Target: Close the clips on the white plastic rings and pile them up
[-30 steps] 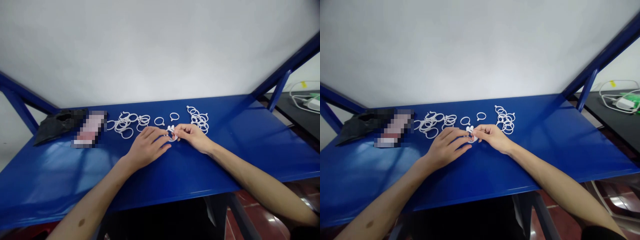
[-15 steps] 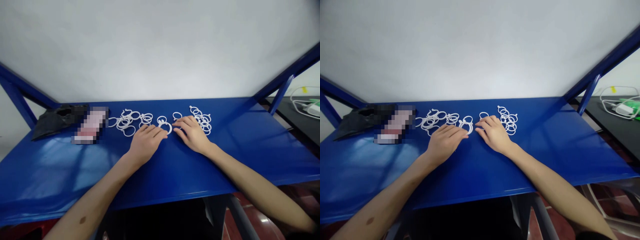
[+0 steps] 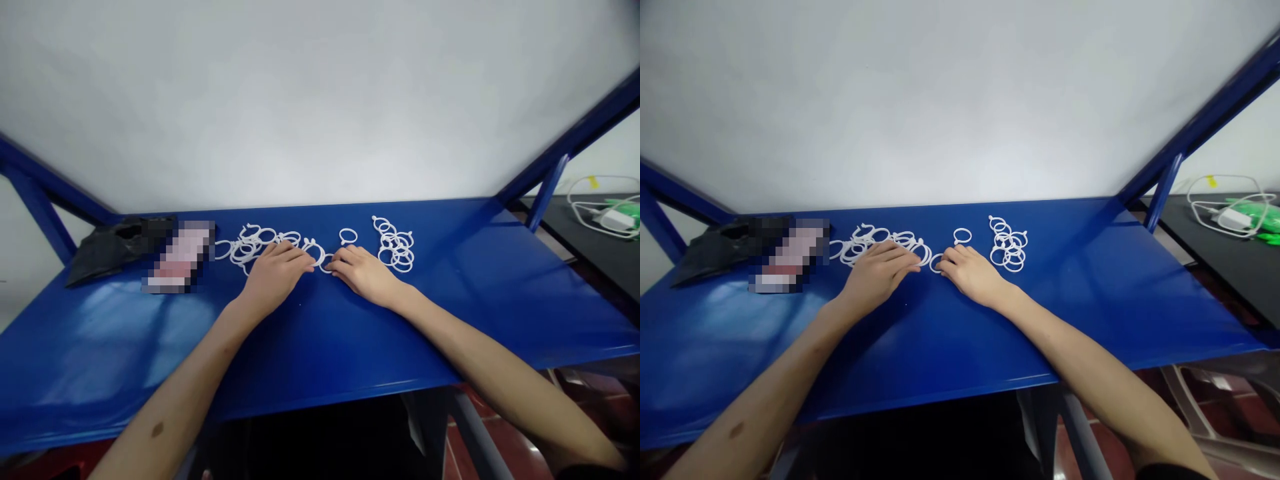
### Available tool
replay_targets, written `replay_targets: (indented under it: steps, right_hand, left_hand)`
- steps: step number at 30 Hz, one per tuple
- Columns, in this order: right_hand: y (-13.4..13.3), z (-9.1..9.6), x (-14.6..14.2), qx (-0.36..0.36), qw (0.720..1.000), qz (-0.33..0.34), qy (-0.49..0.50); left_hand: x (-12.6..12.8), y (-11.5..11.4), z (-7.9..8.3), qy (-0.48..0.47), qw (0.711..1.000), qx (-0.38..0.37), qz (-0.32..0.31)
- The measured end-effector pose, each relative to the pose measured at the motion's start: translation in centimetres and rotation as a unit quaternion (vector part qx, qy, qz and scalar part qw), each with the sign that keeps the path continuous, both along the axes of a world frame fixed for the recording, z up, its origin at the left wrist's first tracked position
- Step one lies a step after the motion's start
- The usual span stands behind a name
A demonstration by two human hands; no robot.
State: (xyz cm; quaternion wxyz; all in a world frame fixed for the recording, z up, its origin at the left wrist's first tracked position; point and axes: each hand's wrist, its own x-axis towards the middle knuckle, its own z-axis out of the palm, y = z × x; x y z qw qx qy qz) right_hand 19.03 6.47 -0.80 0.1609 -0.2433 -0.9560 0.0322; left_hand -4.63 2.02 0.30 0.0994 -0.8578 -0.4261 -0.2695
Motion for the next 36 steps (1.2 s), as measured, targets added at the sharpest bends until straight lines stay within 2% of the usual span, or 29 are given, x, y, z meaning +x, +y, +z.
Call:
replay_targets:
  steps: [3, 6, 9, 12, 15, 18, 22, 24, 26, 29, 31, 33, 36]
  right_hand:
    - [-0.2, 0.4, 0.5, -0.085, 0.991, 0.054, 0.087]
    - [-0.6, 1.1, 1.1, -0.198, 0.959, 0.092, 0.182]
    - [-1.1, 1.7, 1.5, -0.273, 0.928, 0.092, 0.237]
    - [-1.3, 1.8, 1.5, -0.321, 0.899, 0.075, 0.287]
    - [-1.4, 1.7, 1.2, -0.401, 0.854, 0.070, 0.324]
    - [-1.6, 1.4, 0.9, -0.484, 0.795, 0.082, 0.356]
    - [-1.9, 0.8, 0.4, -0.555, 0.727, 0.097, 0.392]
    - [-2.1, 0.6, 0.3, -0.579, 0.702, 0.095, 0.402]
    - [-2.1, 0.6, 0.2, -0.592, 0.691, 0.078, 0.408]
    - [-2.0, 0.7, 0.2, -0.574, 0.708, 0.028, 0.411]
    - [-1.8, 0.7, 0.2, -0.529, 0.742, -0.014, 0.411]
    - [-1.7, 0.7, 0.3, -0.446, 0.796, -0.062, 0.405]
    - [-1.9, 1.1, 0.9, -0.249, 0.893, -0.087, 0.365]
  left_hand:
    - [0.2, -0.1, 0.3, -0.082, 0.994, -0.047, -0.054]
    - [0.7, -0.6, 1.0, -0.172, 0.976, -0.109, -0.076]
    - [1.1, -1.2, 1.7, -0.223, 0.954, -0.183, -0.086]
    - [1.2, -1.6, 2.4, -0.231, 0.932, -0.263, -0.096]
    - [1.4, -1.9, 2.7, -0.255, 0.907, -0.316, -0.108]
    - [1.4, -2.1, 2.6, -0.292, 0.885, -0.341, -0.121]
    - [1.4, -2.2, 2.5, -0.317, 0.864, -0.366, -0.136]
    - [1.4, -2.2, 2.5, -0.320, 0.860, -0.374, -0.136]
    - [1.5, -2.2, 2.5, -0.313, 0.863, -0.373, -0.132]
    - [1.8, -2.2, 2.6, -0.284, 0.881, -0.359, -0.119]
    - [2.0, -2.3, 2.6, -0.257, 0.899, -0.337, -0.107]
    - [2.1, -2.3, 2.4, -0.222, 0.922, -0.303, -0.098]
    - [2.1, -2.2, 1.8, -0.165, 0.952, -0.239, -0.095]
